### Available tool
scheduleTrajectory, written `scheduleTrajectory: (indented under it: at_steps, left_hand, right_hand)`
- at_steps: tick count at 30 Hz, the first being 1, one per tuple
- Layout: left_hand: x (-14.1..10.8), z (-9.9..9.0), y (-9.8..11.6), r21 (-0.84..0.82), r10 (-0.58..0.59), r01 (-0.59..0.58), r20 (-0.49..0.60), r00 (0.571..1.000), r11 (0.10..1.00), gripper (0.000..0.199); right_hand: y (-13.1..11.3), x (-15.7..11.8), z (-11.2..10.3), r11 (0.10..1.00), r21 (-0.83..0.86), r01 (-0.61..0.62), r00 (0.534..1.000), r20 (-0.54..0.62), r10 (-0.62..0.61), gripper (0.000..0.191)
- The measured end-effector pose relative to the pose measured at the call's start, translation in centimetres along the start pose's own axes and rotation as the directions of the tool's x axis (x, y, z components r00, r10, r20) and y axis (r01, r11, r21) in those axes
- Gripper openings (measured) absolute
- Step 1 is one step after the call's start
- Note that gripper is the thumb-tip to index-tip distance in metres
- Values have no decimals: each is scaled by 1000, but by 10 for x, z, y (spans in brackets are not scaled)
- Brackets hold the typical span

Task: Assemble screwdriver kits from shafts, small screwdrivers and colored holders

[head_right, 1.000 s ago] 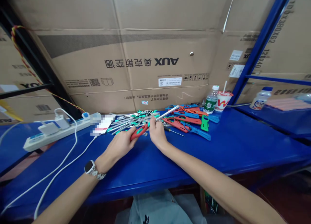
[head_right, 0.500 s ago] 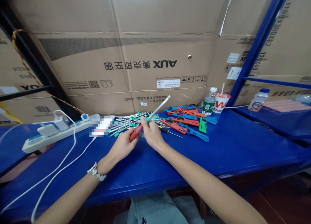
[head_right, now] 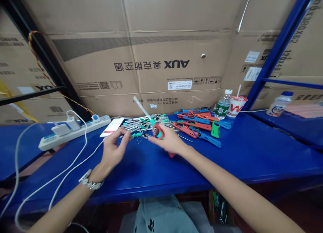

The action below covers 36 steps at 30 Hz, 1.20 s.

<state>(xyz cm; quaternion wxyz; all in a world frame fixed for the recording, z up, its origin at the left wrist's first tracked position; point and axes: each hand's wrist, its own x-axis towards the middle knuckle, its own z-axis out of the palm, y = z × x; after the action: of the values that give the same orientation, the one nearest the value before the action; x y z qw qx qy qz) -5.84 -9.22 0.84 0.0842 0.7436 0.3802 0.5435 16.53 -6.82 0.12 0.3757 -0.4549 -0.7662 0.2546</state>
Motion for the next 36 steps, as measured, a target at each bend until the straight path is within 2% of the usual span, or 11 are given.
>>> scheduleTrajectory:
  at_steps: [2,4,9,12,15,18,21,23,27,31,36]
  left_hand:
    - [3,-4,0,22,104,-103,-21,994,994,25]
    - [5,-2,-1,43,193,-194,25,981,980,23]
    - [8,11,-10,57,209,-225,212,955,973,19]
    - [7,17,-16,70,166,-197,312,935,978,16]
    - [6,18,-21,91,113,-159,386,916,983,14]
    - [5,16,-23,93,96,-155,463,881,983,9]
    - [4,17,-24,127,94,-205,581,809,971,27]
    - [4,22,-24,170,103,-278,653,750,945,38]
    - [6,30,-22,162,193,-430,719,668,888,24]
    - [4,23,-23,190,205,-470,718,665,862,32]
    - [2,19,-28,324,123,-475,709,695,818,32]
  right_hand:
    - [-1,-3,1,968,-246,52,993,120,-23,41]
    - [-2,-3,4,910,-394,125,972,232,-33,46]
    - [-2,9,14,832,-407,378,886,419,-198,38]
    - [0,16,19,781,-453,430,869,443,-221,38]
    - [3,19,21,776,-474,416,884,411,-222,42]
    - [9,16,12,836,-412,363,916,324,-238,39]
    - [20,8,-8,898,-327,294,943,250,-218,24]
    - [28,1,-20,939,-263,221,962,216,-166,24]
    - [40,-11,-30,967,-215,138,984,145,-108,22]
    - [45,-14,-26,954,-262,144,987,101,-122,20]
    - [47,-4,-25,836,-549,19,999,-20,-35,26]
